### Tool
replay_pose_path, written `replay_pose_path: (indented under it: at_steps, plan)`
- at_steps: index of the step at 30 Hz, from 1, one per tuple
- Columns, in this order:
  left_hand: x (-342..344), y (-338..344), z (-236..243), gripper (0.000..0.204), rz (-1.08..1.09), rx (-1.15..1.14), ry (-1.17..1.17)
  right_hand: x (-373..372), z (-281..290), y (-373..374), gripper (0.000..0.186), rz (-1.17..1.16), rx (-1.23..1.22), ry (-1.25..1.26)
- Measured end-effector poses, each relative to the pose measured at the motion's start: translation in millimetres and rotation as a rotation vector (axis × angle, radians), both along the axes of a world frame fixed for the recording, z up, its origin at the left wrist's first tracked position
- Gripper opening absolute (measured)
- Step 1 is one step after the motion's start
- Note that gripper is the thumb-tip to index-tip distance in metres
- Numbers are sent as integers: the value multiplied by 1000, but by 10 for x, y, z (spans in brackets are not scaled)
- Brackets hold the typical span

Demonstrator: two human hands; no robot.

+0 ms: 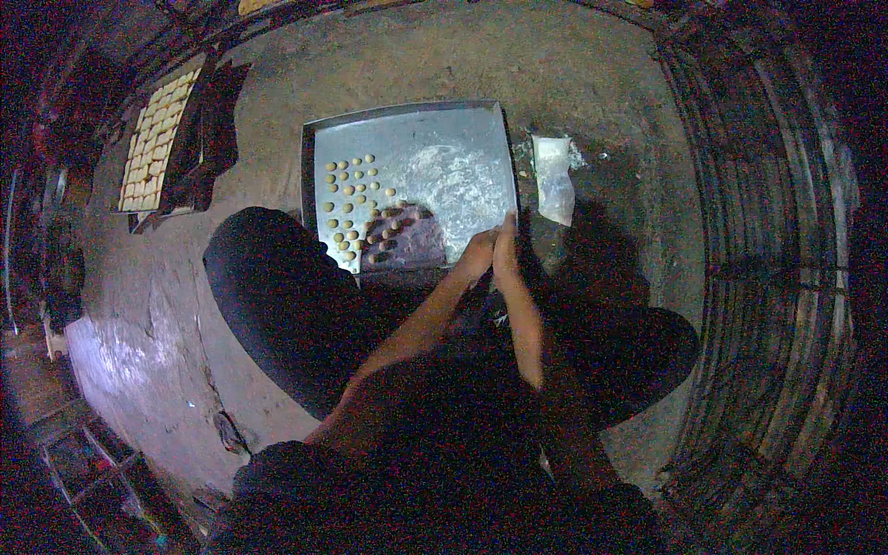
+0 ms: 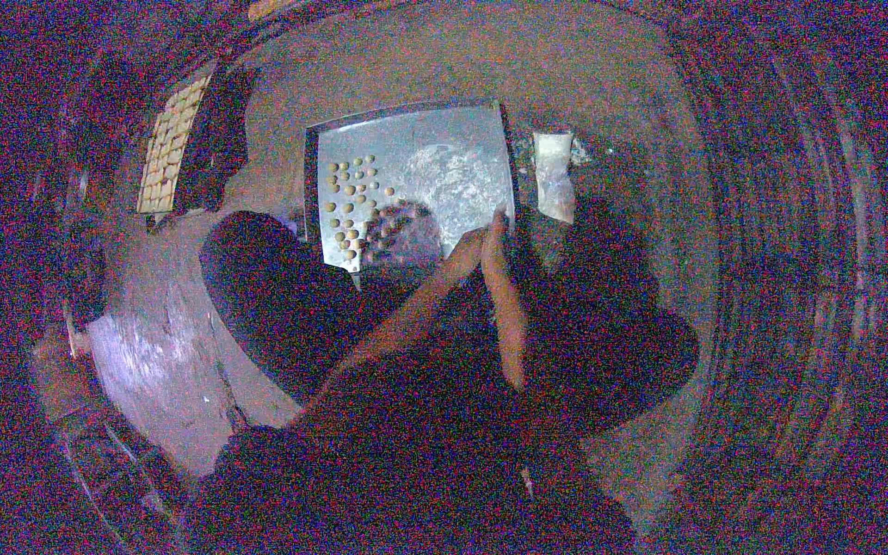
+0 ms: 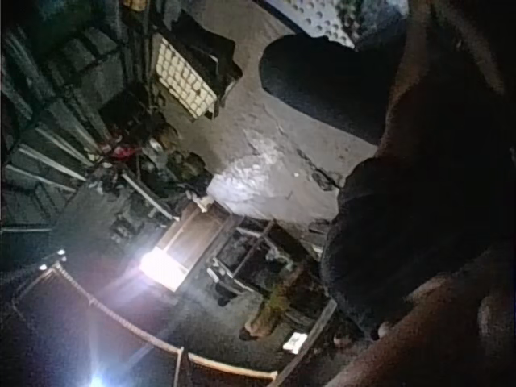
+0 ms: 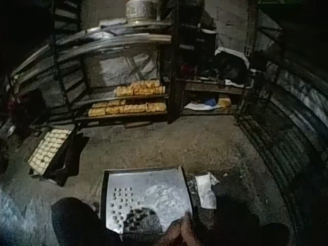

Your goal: The person shapes dough into small balls by rolling it between their palms and then places the balls onto a metal tray.

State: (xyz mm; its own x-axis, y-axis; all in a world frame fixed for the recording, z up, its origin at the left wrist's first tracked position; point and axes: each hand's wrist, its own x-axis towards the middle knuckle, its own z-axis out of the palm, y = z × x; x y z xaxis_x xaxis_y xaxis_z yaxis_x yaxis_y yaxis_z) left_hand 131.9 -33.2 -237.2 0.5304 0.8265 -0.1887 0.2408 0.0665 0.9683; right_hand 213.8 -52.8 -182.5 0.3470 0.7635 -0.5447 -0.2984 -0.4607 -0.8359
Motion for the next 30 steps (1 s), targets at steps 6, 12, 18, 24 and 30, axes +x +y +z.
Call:
replay_pose_path:
  at_steps: [6, 12, 18, 24, 30]
  plan:
    - [14, -119, -91, 42, 432, -545, -335, -235, -163, -30, 80, 15, -54, -106]
    - [-85, -78, -589, 31, 538, -188, 23, -408, -139, 8, 80, 34, -74, -135]
    - [78, -88, -410, 31, 553, -122, 224, -297, -231, -82, 81, -22, -111, -181]
    - [-31, 17, -792, 36, 641, -141, 232, -480, -216, -49, 81, 4, -108, -193]
    - [-148, 28, -1048, 35, 734, -169, 239, -646, -228, -35, 82, 43, -107, -180]
